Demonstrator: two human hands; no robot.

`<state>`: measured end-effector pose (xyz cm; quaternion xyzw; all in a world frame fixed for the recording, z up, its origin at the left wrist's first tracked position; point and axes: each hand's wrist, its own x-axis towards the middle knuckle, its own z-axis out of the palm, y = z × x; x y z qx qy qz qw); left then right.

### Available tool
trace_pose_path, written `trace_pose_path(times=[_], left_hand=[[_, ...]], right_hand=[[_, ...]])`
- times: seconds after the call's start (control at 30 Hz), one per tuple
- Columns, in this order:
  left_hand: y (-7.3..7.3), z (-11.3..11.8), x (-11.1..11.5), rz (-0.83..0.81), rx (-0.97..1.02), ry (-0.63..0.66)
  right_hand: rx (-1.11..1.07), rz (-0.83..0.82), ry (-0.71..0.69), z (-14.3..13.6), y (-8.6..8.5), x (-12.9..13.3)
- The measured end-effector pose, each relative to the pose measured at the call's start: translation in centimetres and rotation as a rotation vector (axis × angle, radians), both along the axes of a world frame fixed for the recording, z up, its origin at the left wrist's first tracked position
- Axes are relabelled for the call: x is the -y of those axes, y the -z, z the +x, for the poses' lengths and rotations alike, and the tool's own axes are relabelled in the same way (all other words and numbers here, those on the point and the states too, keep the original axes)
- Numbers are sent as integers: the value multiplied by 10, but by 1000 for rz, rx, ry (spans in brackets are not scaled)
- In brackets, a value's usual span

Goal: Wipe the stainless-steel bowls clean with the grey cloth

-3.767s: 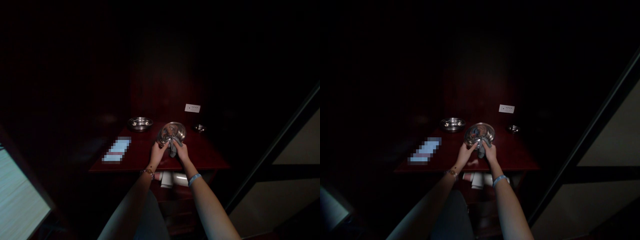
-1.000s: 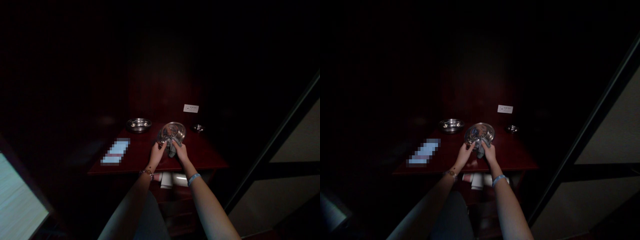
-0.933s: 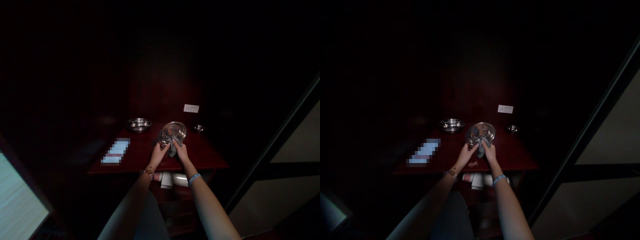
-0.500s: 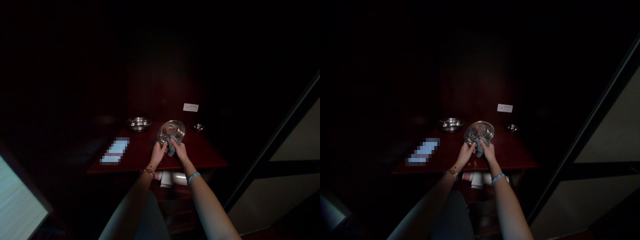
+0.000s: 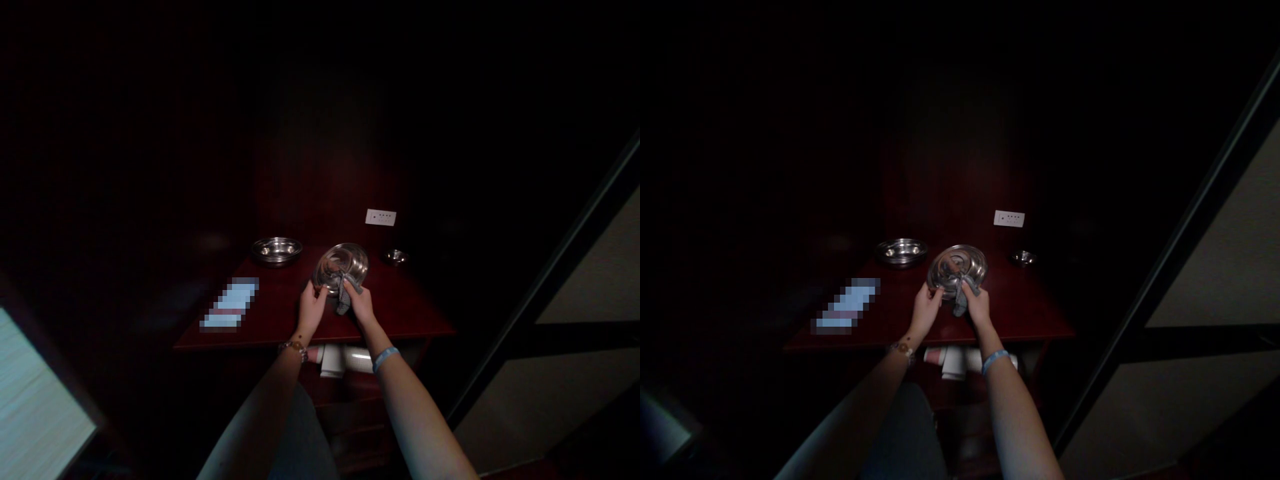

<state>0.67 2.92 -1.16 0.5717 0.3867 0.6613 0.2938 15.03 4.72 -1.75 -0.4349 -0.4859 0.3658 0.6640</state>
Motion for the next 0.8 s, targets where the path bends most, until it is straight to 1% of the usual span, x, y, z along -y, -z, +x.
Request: trace_pose_path(times=[0.17, 0.23, 0.33, 0.4, 0.57, 0.7, 0.8], left_hand=[[3, 0, -1, 21, -30, 51], [5, 2, -2, 12, -78, 63], [10, 3, -6, 4, -168, 60], [11, 2, -9, -4, -187, 40], [7, 1, -7, -89, -134, -35], [5, 1, -5, -94, -51, 12], [4, 2, -5, -108, -24, 38]], right_hand=[[-39, -19, 10, 1, 2, -3], [-42, -21, 3, 2, 4, -4], [-20, -30, 4, 3, 6, -5], [-1, -31, 1, 3, 6, -5], [30, -30, -9, 1, 3, -3], [34, -34, 20, 0, 3, -3], [39, -38, 34, 0, 3, -3]])
